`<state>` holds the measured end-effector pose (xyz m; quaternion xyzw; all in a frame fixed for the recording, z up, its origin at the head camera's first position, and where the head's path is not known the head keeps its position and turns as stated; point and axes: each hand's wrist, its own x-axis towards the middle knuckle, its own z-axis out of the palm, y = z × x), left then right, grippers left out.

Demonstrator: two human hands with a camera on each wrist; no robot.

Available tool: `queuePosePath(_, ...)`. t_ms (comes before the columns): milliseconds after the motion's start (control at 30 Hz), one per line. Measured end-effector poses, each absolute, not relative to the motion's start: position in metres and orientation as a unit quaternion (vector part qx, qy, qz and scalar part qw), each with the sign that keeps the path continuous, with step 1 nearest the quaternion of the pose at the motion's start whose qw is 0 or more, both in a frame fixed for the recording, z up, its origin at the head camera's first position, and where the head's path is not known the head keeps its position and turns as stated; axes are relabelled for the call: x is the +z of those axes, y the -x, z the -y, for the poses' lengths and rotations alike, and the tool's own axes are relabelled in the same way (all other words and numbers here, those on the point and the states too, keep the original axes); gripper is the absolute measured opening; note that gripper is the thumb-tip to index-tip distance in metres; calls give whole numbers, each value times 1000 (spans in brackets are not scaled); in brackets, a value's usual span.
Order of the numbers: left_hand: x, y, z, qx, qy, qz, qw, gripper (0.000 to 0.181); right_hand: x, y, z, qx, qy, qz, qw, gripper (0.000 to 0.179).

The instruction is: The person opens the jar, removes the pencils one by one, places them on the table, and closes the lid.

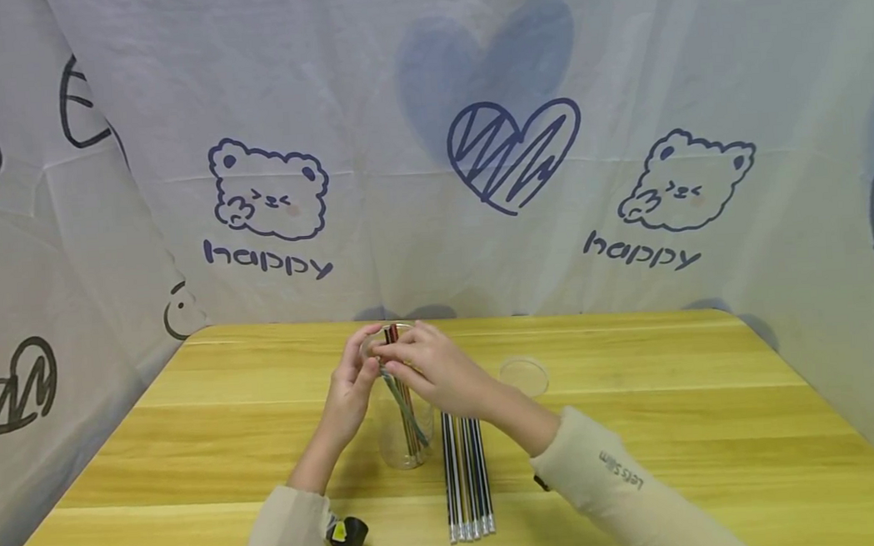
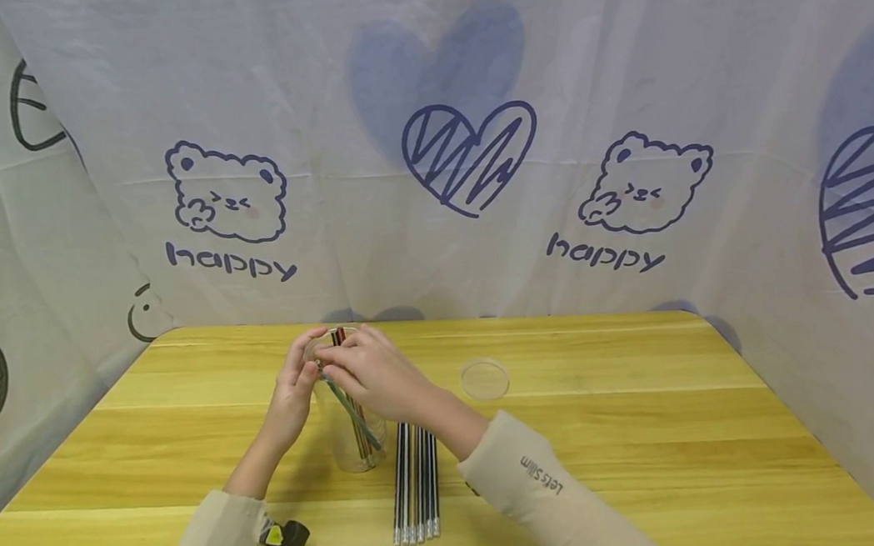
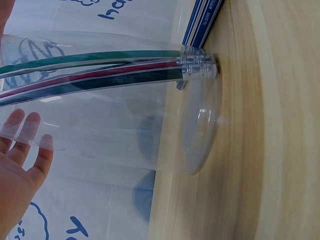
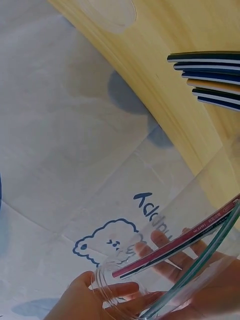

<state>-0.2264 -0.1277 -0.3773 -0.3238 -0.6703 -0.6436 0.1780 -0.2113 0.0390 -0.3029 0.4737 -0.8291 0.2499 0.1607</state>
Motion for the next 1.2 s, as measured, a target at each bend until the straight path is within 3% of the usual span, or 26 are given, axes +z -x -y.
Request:
queuePosePath(400,-378,227,128,-640,324,674,177,51,-301,211,-42,320,-468,814,126,27)
queuePosePath(867,-377,226,128,-630,313,687,183,49,-303,213,-42,398,-451,788,130,27)
queuePosePath(1000,-376,226,127,-633,314,683,182,49,-304,214,-42,440,-444,770,127,16)
queuePosePath(1200,-376,226,127,-631,308,686,189,52,-305,215,-41,453,-452,748,174,5)
